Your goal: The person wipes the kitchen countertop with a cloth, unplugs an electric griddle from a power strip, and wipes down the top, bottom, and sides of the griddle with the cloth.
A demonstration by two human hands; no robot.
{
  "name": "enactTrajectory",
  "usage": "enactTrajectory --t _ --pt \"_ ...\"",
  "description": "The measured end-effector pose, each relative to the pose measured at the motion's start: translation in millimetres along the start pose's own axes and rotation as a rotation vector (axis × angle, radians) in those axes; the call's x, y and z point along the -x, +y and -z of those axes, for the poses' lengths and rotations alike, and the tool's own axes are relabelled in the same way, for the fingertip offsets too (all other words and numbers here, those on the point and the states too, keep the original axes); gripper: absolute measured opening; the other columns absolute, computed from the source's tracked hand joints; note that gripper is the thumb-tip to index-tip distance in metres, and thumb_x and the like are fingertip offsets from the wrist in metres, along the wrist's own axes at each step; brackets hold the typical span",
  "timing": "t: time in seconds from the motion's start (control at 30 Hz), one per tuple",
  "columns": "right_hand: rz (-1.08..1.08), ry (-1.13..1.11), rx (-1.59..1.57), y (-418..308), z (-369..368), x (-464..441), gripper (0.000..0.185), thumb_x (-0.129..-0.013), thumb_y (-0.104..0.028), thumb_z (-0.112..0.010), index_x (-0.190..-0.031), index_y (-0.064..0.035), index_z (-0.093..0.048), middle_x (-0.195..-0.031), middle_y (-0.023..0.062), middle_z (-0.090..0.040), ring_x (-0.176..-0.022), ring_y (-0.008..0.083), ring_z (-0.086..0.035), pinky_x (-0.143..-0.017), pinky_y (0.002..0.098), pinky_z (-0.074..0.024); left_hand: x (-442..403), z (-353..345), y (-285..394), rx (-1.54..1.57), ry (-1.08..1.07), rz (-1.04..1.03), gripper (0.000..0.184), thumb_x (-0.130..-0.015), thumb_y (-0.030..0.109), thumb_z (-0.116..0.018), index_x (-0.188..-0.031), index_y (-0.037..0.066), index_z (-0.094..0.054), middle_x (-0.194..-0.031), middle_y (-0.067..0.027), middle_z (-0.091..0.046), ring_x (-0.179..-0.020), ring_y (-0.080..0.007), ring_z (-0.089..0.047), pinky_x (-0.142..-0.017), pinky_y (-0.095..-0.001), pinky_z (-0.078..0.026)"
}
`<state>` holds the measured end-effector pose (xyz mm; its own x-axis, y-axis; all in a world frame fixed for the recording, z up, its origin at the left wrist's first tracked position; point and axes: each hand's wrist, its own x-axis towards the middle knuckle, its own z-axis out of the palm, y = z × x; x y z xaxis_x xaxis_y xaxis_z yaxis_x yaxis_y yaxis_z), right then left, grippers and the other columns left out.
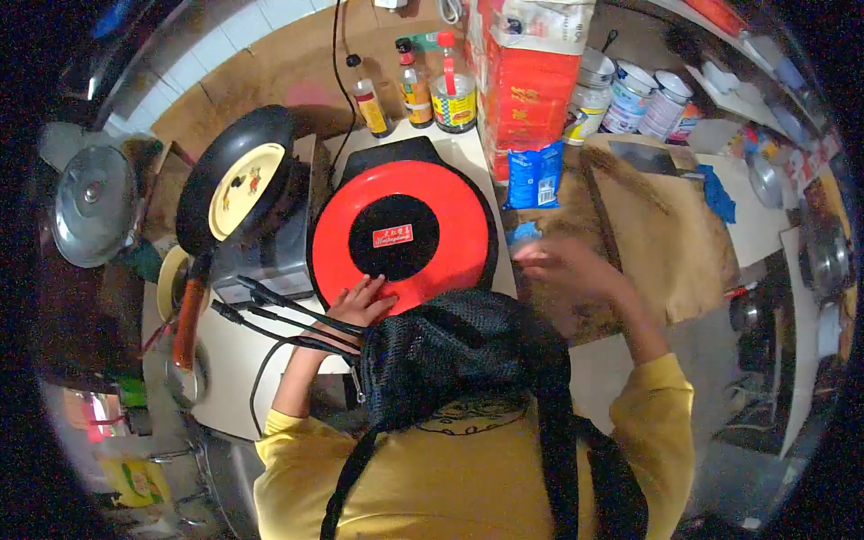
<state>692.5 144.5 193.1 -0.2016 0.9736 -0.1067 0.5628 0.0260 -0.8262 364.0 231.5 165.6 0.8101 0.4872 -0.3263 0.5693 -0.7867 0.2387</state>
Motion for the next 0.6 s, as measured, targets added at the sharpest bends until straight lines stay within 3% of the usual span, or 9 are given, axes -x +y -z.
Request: enactTrajectory --t 0.07,0.13,0.2,0.27,0.3,0.37,0.5,0.6 --pt "0.001 -0.016 0.015 -6 -2 -7 0.027 -0.065 -0.013 -0.056 -0.09 -0.0037 -0.051 -0.086 0.0084 -0.054 -0.077 0.0152 -0.053 -0.07 0.028 -0.0409 0 -10 2 0.006 0.097 -0.152 0.073 -0.052 0.036 -0.059 -0.115 0.016 -0.03 -0.124 -0.0142 -0.017 -0.114 -0.0315 -0.017 -0.086 -0.0482 -0.023" --pt "-0.096 -0.448 0.327 -8 -5 -12 0.023 -0.073 -0.015 -0.048 -0.092 -0.0026 -0.049 -0.087 0.0067 -0.053 -0.077 0.0141 -0.05 -0.069 0.0279 -0.0407 9 -17 6 0.172 0.04 -0.219 0.071 -0.051 0.034 -0.061 -0.113 0.013 -0.032 -0.119 -0.0142 -0.024 -0.11 -0.0296 -0.023 -0.085 -0.0443 -0.025" --pt "-0.085 -1.2 0.115 55 -15 -50 0.033 -0.073 -0.022 -0.048 -0.099 -0.0017 -0.045 -0.101 0.01 -0.048 -0.085 0.0171 -0.047 -0.075 0.029 -0.0377 16 -22 5 0.46 -0.07 -0.178 0.07 -0.05 0.031 -0.062 -0.11 0.01 -0.034 -0.114 -0.0143 -0.03 -0.106 -0.0277 -0.028 -0.085 -0.0404 -0.026" --pt "0.377 -0.679 -0.104 112 -40 -28 0.046 -0.07 -0.024 -0.052 -0.106 0.0007 -0.038 -0.111 0.0124 -0.04 -0.094 0.0163 -0.04 -0.08 0.0288 -0.0331 22 -26 2 0.715 -0.099 -0.066 0.068 -0.049 0.029 -0.064 -0.108 0.006 -0.036 -0.11 -0.0144 -0.036 -0.102 -0.0258 -0.034 -0.084 -0.0365 -0.028" --pt "0.396 -0.673 -0.089 86 -30 -38 0.046 -0.07 -0.024 -0.052 -0.106 0.0007 -0.038 -0.111 0.0124 -0.04 -0.094 0.0163 -0.04 -0.08 0.0288 -0.0331 24 -26 2 0.81 -0.074 -0.011 0.068 -0.049 0.028 -0.065 -0.106 0.005 -0.038 -0.107 -0.0144 -0.04 -0.1 -0.0248 -0.037 -0.083 -0.0346 -0.029" --pt "0.201 -1.053 0.008 8 -11 -51 0.055 -0.068 -0.025 -0.055 -0.111 0.0021 -0.032 -0.116 0.0117 -0.035 -0.099 0.0141 -0.035 -0.085 0.0286 -0.0281 21 -17 3 0.906 0.001 0.041 0.066 -0.048 0.025 -0.066 -0.104 0.001 -0.04 -0.103 -0.0145 -0.046 -0.096 -0.0229 -0.042 -0.082 -0.0307 -0.031" --pt "0.015 -0.872 -0.26 125 -44 -68 0.051 -0.068 -0.018 -0.057 -0.111 0.0 -0.034 -0.112 0.0096 -0.039 -0.098 0.0133 -0.036 -0.085 0.0275 -0.0278 13 36 32 0.798 0.084 -0.18 0.045 -0.055 0.017 -0.062 -0.095 0.002 -0.047 -0.093 -0.013 -0.051 -0.09 -0.0243 -0.046 -0.08 -0.0307 -0.033" --pt "0.057 -0.945 -0.165 94 -30 -84 0.044 -0.071 -0.014 -0.052 -0.109 0.0 -0.036 -0.108 0.0089 -0.042 -0.095 0.0125 -0.038 -0.082 0.027 -0.0306 8 40 23 0.763 0.17 -0.279 0.044 -0.055 0.017 -0.062 -0.094 0.002 -0.048 -0.092 -0.0119 -0.052 -0.087 -0.0227 -0.049 -0.075 -0.0303 -0.036"
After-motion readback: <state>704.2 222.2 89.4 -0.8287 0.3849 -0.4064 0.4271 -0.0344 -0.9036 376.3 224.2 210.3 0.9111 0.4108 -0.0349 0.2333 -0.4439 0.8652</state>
